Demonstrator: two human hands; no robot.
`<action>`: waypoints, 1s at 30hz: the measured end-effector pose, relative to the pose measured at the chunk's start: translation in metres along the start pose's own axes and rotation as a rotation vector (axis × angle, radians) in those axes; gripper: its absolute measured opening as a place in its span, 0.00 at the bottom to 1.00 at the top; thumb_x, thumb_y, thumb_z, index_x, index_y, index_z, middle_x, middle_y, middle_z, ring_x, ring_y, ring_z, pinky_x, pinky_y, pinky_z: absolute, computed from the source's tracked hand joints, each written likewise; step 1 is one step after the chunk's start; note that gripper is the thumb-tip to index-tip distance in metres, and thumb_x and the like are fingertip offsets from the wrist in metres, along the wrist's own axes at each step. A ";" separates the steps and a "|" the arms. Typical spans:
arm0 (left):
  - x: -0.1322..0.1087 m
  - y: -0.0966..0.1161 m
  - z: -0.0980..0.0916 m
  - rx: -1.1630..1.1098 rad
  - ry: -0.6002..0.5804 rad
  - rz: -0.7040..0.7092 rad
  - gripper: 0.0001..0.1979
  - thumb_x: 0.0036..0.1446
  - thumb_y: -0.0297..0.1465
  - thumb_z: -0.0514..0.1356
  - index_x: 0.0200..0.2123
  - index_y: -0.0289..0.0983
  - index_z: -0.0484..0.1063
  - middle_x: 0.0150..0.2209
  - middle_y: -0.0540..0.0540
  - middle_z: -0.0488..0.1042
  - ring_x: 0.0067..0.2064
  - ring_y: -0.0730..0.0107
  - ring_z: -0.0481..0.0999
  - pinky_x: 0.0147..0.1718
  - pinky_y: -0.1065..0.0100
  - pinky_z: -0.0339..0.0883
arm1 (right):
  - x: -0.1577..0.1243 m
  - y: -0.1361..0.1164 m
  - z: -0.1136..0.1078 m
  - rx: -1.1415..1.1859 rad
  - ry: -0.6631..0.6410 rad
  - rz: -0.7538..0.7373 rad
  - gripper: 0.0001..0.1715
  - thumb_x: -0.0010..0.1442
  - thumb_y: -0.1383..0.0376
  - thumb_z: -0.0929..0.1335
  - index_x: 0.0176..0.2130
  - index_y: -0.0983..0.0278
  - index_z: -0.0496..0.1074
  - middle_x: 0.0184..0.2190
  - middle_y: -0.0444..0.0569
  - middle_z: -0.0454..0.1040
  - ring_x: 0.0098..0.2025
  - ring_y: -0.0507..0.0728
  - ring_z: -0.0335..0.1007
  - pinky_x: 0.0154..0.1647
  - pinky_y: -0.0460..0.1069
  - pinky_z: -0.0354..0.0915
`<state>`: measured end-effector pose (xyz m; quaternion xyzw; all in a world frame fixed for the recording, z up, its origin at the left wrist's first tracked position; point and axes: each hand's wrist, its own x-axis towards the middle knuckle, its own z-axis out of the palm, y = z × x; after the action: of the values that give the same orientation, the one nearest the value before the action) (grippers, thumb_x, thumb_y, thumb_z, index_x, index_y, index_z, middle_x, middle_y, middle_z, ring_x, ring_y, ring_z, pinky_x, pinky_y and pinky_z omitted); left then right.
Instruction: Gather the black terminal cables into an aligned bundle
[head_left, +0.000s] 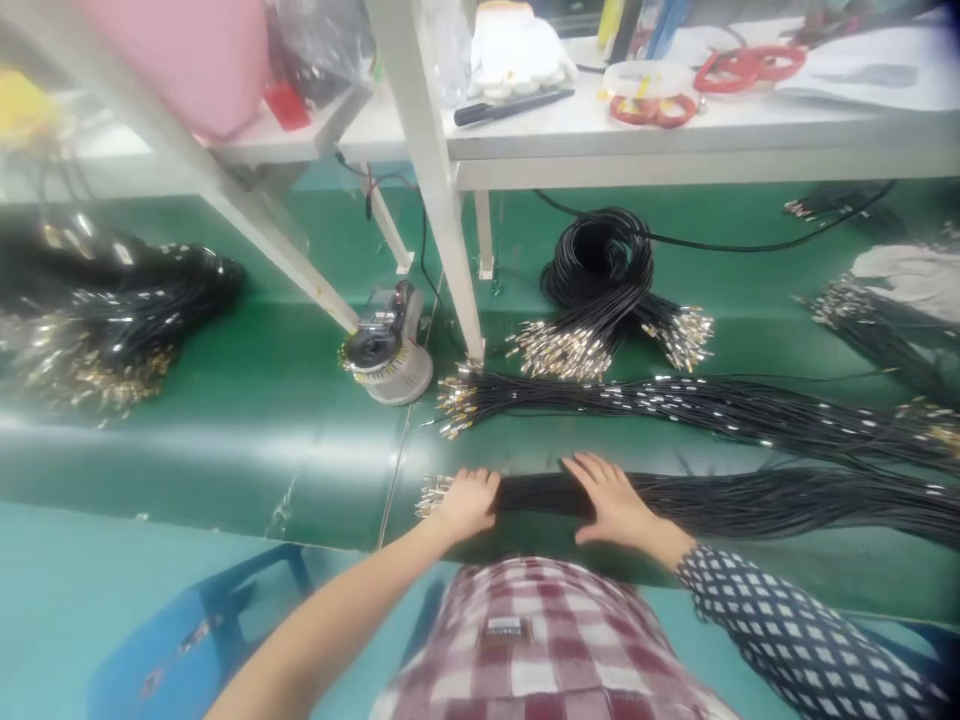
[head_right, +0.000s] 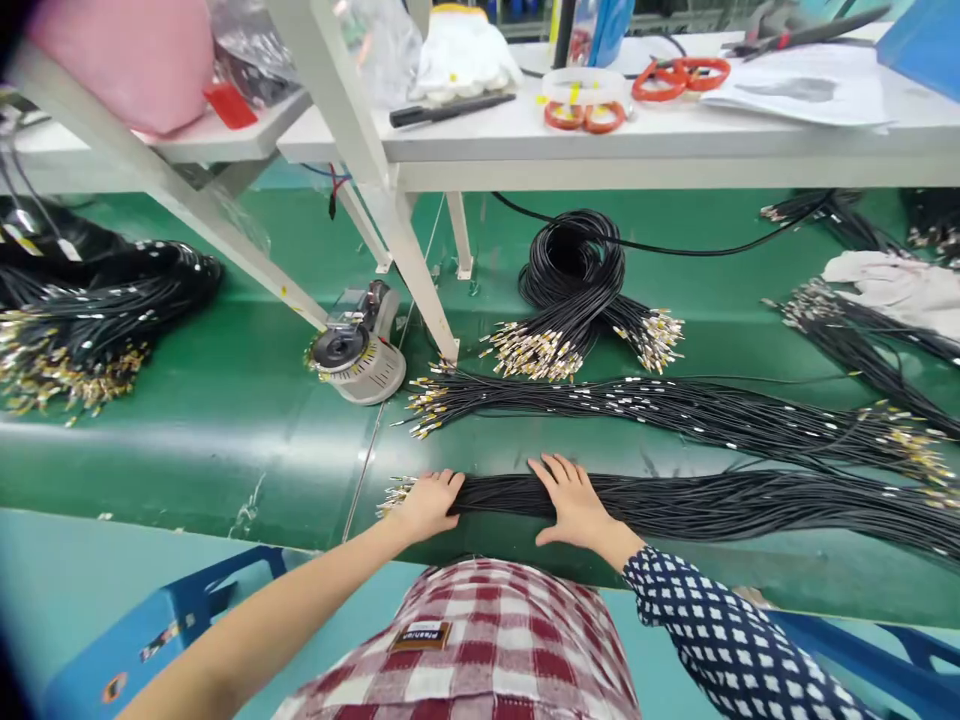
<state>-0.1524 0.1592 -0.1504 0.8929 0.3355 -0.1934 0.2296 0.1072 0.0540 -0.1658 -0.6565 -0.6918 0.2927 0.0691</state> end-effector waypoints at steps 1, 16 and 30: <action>0.001 -0.001 -0.005 -0.034 -0.040 0.012 0.25 0.47 0.32 0.63 0.50 0.30 0.69 0.43 0.32 0.74 0.43 0.46 0.75 0.44 0.53 0.65 | -0.008 0.004 0.001 -0.020 -0.010 0.026 0.57 0.40 0.58 0.78 0.64 0.63 0.57 0.61 0.63 0.60 0.62 0.74 0.54 0.59 0.68 0.54; -0.014 -0.018 -0.032 -0.130 0.274 -0.202 0.15 0.61 0.29 0.51 0.48 0.35 0.70 0.51 0.36 0.72 0.54 0.55 0.69 0.54 0.55 0.61 | -0.015 0.029 -0.031 0.147 0.374 -0.027 0.12 0.63 0.62 0.63 0.43 0.61 0.73 0.43 0.51 0.73 0.47 0.59 0.69 0.51 0.55 0.66; 0.002 -0.018 0.001 0.043 0.340 -0.338 0.09 0.59 0.28 0.52 0.38 0.38 0.72 0.43 0.37 0.73 0.50 0.49 0.69 0.47 0.53 0.62 | -0.056 0.105 -0.013 -0.209 0.411 0.064 0.18 0.61 0.55 0.66 0.47 0.61 0.73 0.46 0.55 0.73 0.48 0.66 0.66 0.46 0.58 0.58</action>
<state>-0.1636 0.1714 -0.1570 0.8486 0.5097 -0.0831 0.1150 0.2121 0.0013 -0.1914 -0.7274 -0.6687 0.0816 0.1307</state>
